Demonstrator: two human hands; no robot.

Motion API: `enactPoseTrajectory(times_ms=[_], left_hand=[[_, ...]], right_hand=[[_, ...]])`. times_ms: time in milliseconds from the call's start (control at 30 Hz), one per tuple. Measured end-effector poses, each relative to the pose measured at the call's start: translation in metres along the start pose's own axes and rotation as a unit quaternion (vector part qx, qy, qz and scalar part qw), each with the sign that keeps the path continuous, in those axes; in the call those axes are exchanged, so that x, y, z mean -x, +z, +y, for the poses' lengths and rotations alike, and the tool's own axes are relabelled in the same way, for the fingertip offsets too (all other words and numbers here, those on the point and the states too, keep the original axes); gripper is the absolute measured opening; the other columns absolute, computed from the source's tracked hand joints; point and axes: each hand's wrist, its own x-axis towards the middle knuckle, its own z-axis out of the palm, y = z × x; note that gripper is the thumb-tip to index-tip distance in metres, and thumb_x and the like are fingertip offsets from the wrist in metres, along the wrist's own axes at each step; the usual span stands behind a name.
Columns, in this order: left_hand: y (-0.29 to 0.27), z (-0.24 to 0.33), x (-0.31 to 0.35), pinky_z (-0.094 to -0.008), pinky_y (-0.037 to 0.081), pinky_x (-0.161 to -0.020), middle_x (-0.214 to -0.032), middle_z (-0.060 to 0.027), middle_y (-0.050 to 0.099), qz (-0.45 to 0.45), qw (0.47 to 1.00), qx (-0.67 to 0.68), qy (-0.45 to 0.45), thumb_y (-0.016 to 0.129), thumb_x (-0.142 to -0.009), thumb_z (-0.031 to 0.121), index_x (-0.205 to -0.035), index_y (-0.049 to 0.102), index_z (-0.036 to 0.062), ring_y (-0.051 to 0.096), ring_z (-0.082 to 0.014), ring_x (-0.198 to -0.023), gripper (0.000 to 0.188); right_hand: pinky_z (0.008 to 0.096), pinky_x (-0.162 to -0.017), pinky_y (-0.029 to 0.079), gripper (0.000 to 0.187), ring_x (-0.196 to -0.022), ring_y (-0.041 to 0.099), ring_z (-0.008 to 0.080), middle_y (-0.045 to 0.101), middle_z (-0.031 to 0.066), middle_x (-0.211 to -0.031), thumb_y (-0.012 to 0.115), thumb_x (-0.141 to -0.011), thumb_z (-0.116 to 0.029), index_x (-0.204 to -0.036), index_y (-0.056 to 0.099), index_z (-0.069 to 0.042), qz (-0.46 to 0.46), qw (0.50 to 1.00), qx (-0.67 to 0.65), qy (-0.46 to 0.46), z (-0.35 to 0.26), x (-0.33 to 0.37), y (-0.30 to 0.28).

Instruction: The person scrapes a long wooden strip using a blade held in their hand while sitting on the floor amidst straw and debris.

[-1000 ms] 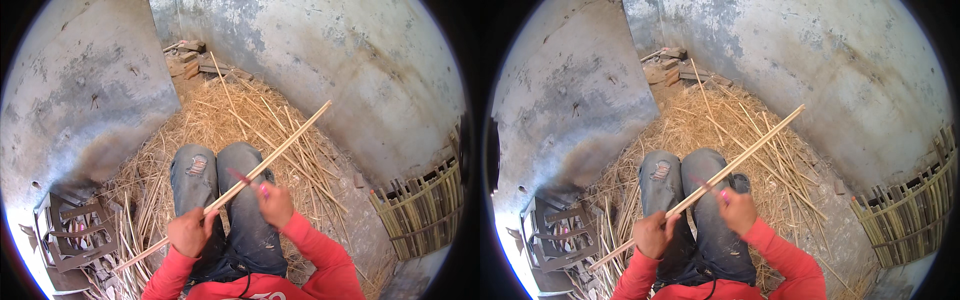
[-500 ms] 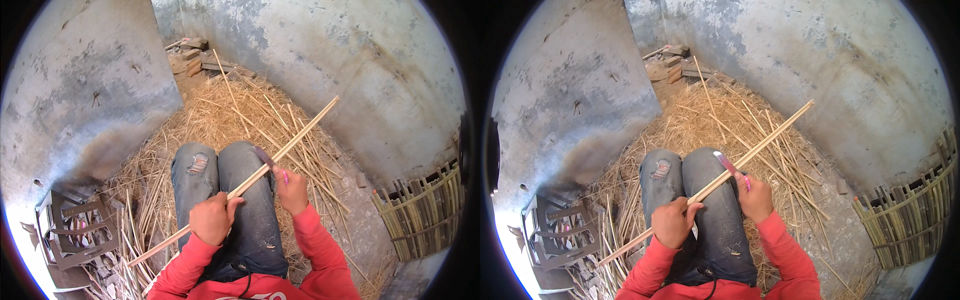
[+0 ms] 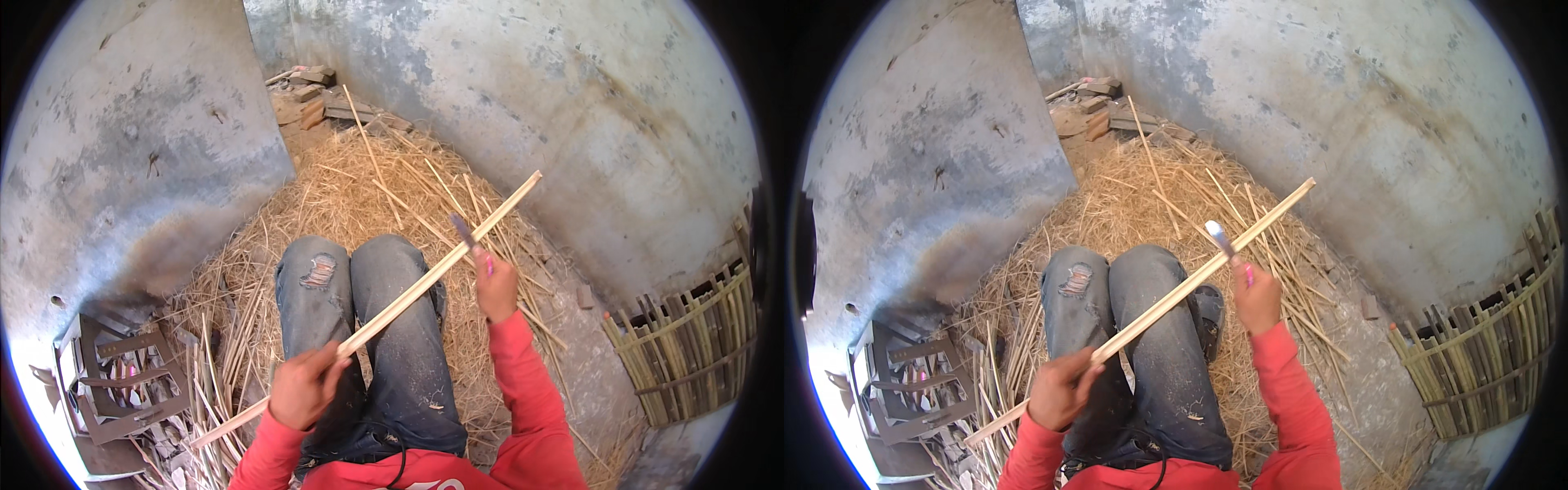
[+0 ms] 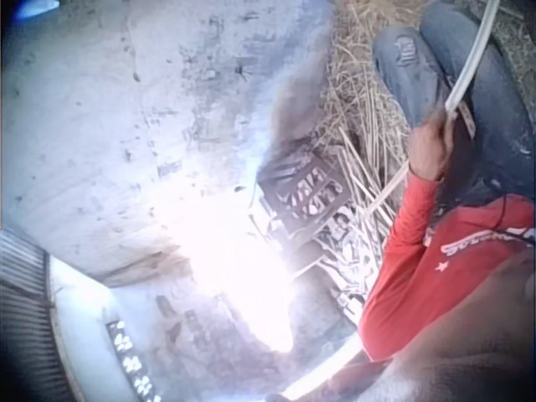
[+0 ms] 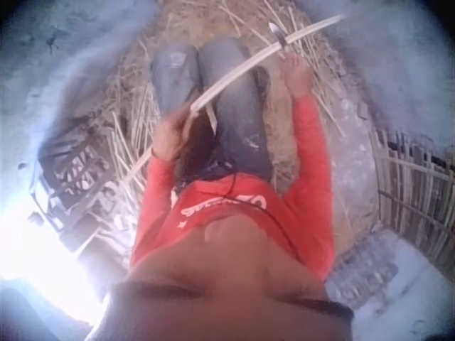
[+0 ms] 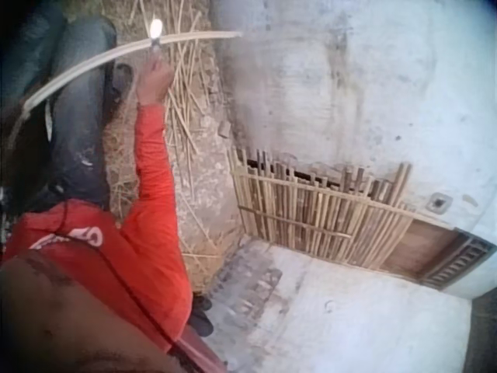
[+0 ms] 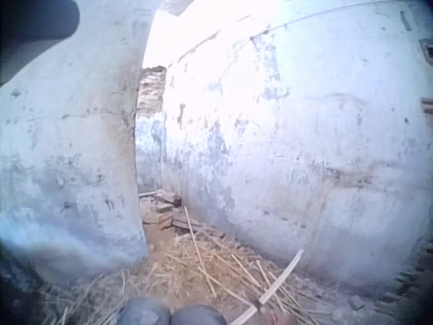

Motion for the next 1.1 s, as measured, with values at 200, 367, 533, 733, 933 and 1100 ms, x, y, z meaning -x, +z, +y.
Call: enactPoseTrajectory(times_ms=[200,367,533,733,933,1100], left_hand=[[-0.035,-0.044,0.059,-0.0343,0.048,-0.06,-0.078,-0.0138,0.068,-0.05,0.992,0.078,-0.087,0.074,-0.094,0.013,-0.115,0.072,-0.0063,0.064,-0.0207,-0.065,0.029],[-0.047,-0.045,0.066,-0.0249,0.043,-0.066,-0.08,0.0036,0.06,-0.112,0.921,0.283,-0.244,0.071,-0.098,0.01,-0.118,0.07,-0.0105,0.051,-0.0074,-0.074,0.028],[-0.053,-0.043,0.059,-0.0258,0.047,-0.071,-0.084,0.0007,0.067,-0.119,0.926,0.263,-0.243,0.073,-0.096,0.01,-0.116,0.071,-0.0097,0.056,-0.007,-0.078,0.028],[-0.045,-0.042,0.06,-0.024,0.049,-0.072,-0.084,-0.0028,0.071,-0.089,0.958,0.199,-0.187,0.076,-0.094,0.011,-0.117,0.071,-0.0097,0.057,-0.0052,-0.079,0.031],[-0.022,-0.031,0.05,-0.0219,0.045,-0.063,-0.076,0.0002,0.065,-0.073,0.957,0.225,-0.169,0.076,-0.095,0.013,-0.118,0.07,-0.0099,0.052,-0.0025,-0.071,0.033],[-0.01,-0.012,0.034,-0.0227,0.037,-0.057,-0.07,0.006,0.052,-0.097,0.948,0.227,-0.2,0.073,-0.097,0.015,-0.116,0.072,-0.0073,0.041,-0.0033,-0.066,0.03]], right_hand=[[0.0446,-0.051,0.034,0.058,-0.049,0.043,0.03,0.047,0.0186,-0.054,0.054,-0.105,-0.044,-0.07,0.061,0.001,0.111,0.991,0.074,0.009,0.051,-0.068,-0.014],[0.0456,-0.05,0.036,0.057,-0.047,0.043,0.0305,0.048,0.0194,-0.054,0.055,-0.105,-0.043,-0.072,0.062,0.002,0.078,0.996,0.031,-0.016,0.038,-0.06,-0.01],[0.0441,-0.048,0.038,0.05,-0.046,0.05,0.0311,0.053,0.0186,-0.055,0.054,-0.106,-0.043,-0.09,0.075,0.0,-0.048,0.997,0.011,-0.065,-0.032,0.003,0.002],[0.0446,-0.05,0.039,0.051,-0.048,0.053,0.0301,0.055,0.0194,-0.056,0.053,-0.106,-0.042,-0.089,0.075,0.001,0.083,0.991,0.1,-0.016,0.027,-0.063,-0.021],[0.0438,-0.05,0.036,0.052,-0.048,0.048,0.0232,0.049,0.0155,-0.054,0.054,-0.106,-0.042,-0.084,0.072,0.002,0.07,0.996,0.05,-0.018,0.04,-0.069,-0.011],[0.0425,-0.05,0.035,0.053,-0.048,0.044,0.0232,0.046,0.0146,-0.053,0.055,-0.105,-0.041,-0.078,0.067,0.002,0.001,1.0,-0.014,-0.004,0.005,-0.007,0.015]])
